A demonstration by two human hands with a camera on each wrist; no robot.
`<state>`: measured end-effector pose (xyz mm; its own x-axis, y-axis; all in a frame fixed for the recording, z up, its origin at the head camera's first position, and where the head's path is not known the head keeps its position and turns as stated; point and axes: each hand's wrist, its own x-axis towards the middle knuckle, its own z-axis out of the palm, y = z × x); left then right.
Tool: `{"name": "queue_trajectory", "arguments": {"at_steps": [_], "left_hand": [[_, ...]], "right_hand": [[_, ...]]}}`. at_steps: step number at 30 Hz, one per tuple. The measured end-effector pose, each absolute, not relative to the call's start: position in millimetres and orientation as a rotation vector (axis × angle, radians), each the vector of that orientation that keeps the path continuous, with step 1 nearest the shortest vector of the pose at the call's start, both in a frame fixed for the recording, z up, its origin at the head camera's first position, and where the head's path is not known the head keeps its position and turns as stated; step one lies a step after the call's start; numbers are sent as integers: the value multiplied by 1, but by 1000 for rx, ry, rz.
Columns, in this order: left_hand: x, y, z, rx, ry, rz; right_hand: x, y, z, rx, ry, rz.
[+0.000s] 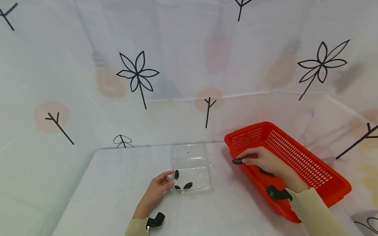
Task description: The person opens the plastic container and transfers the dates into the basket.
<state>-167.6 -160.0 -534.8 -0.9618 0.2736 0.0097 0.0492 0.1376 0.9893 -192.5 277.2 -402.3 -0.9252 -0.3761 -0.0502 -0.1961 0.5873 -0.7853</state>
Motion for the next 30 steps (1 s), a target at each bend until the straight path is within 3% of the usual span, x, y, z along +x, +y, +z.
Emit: {"name": "queue_trajectory", "arguments": {"at_steps": [14,30], "left_hand": [[-156,-157,-503,332,2191,1925],[-168,-160,-534,302,2217,1932]], "right_hand": [[-193,340,-417,-317,2675,-1296],[-198,398,-436,-188,2642,-1058]]}}
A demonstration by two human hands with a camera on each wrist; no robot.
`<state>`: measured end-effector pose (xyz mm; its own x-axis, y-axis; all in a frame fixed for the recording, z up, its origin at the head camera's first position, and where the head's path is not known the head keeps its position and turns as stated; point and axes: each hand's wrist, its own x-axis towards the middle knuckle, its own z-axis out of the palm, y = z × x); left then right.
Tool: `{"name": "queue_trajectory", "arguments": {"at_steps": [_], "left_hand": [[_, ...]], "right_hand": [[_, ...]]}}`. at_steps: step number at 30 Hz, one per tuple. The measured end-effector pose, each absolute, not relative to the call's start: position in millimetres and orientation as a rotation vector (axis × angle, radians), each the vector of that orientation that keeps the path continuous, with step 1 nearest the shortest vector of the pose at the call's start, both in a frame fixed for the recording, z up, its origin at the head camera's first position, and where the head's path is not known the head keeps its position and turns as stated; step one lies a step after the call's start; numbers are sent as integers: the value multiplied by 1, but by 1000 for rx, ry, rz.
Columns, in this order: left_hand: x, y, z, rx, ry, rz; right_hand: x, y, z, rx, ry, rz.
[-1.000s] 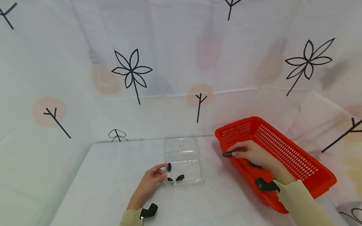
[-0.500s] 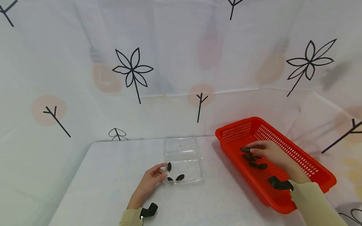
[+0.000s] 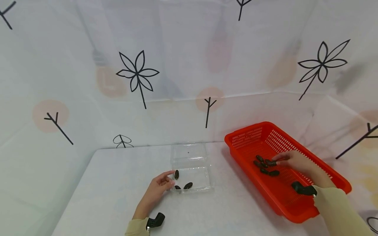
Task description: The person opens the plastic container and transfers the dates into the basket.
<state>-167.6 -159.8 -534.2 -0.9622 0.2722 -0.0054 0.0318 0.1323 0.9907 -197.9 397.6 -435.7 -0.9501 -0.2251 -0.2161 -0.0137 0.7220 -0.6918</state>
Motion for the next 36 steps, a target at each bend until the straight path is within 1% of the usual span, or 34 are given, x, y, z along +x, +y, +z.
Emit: {"name": "queue_trajectory", "arguments": {"at_steps": [7,11,21,28,36], "left_hand": [[-168,-158,-530,325,2214,1934],[-167,-158,-530,289,2235,1921],[-165,-158,-531,303,2225,1941],[-165,-158,-533,330,2220,1966],[-166,-158,-535,307,2182,1969]], "right_hand": [[-199,401,-442,-221,2636,-1048],[-201,401,-443,-245,2650,-993],[-201,401,-447,-210,2646,-989],[-203,401,-448,-197,2659,-983],[-201,400,-445,-243,2712,-962]]}}
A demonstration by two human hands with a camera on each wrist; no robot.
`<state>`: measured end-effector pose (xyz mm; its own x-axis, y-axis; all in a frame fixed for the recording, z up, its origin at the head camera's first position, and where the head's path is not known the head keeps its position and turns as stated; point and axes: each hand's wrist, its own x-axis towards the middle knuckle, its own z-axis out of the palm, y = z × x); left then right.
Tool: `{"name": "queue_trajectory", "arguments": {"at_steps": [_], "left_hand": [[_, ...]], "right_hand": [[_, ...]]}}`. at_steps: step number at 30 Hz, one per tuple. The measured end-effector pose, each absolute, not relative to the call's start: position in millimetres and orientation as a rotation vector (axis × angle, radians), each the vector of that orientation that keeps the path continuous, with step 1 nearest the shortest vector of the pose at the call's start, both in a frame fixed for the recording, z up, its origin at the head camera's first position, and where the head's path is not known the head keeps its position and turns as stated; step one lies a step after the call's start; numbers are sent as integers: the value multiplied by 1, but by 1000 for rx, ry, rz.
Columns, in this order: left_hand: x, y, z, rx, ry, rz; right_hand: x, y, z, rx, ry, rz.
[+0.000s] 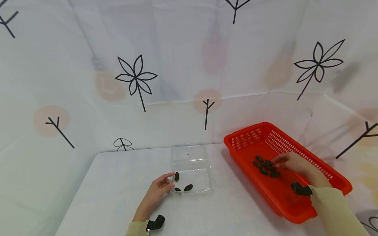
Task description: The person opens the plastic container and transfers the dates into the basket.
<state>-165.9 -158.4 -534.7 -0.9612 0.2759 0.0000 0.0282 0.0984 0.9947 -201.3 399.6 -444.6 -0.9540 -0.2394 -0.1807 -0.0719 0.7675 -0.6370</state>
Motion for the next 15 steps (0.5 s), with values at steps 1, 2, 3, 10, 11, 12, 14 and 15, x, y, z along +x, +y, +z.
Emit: {"name": "queue_trajectory", "arguments": {"at_steps": [1,2,3,10,11,12,14,15], "left_hand": [[-166,-158,-535,306,2179,1966],[-166,-159,-535,307,2178,1965],[-165,-159,-535,309,2179,1963],[-163,-159,-532,315,2173,1963],[-163,-159,-532,317,2177,1962],[-163,-159,-532,317,2183,1958],[-164,-159,-533,323,2187,1955],[-164,-158,-533,322,2191,1955]], "right_hand": [[-201,399,-443,-239,2718,-967],[-200,398,-442,-236,2725,-965],[-199,397,-440,-230,2728,-973],[-193,387,-428,-280,2696,-1060],[-193,385,-426,-296,2702,-1057],[-192,382,-424,-313,2711,-1049],[-192,377,-420,-317,2729,-1031],[-192,375,-418,-325,2736,-1032]]}}
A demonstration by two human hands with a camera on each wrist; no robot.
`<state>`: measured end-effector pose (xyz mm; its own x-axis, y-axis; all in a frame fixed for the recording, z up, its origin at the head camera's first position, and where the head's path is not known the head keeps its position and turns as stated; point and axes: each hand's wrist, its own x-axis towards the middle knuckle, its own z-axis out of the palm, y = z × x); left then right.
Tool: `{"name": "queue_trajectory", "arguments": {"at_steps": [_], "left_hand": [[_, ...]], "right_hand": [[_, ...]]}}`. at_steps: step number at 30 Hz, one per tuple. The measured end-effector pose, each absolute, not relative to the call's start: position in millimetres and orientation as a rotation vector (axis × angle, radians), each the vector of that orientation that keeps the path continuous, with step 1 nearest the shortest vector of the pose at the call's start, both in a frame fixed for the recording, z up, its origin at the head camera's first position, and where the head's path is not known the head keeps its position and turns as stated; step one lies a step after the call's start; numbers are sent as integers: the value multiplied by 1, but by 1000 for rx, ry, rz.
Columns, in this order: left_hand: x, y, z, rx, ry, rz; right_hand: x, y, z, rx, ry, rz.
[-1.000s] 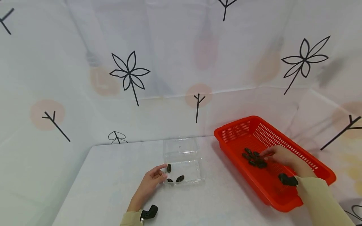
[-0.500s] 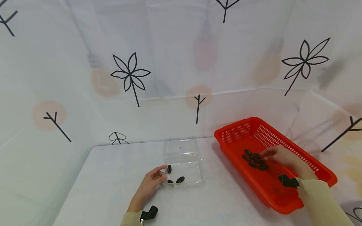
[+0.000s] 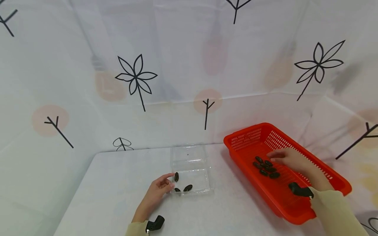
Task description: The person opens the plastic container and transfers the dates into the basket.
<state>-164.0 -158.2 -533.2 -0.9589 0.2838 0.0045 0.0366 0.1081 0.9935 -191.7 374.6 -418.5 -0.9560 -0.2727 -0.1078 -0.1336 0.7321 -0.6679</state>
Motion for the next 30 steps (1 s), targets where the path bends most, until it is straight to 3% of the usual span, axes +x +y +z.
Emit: {"name": "queue_trajectory", "arguments": {"at_steps": [9,30], "left_hand": [[-164,-157,-531,318,2191,1957],[-166,-160,-531,337,2182,1939]], "right_hand": [[-190,341,-403,-514,2779,-1096],[-198,243,-395,-506,2737,-1070]]}}
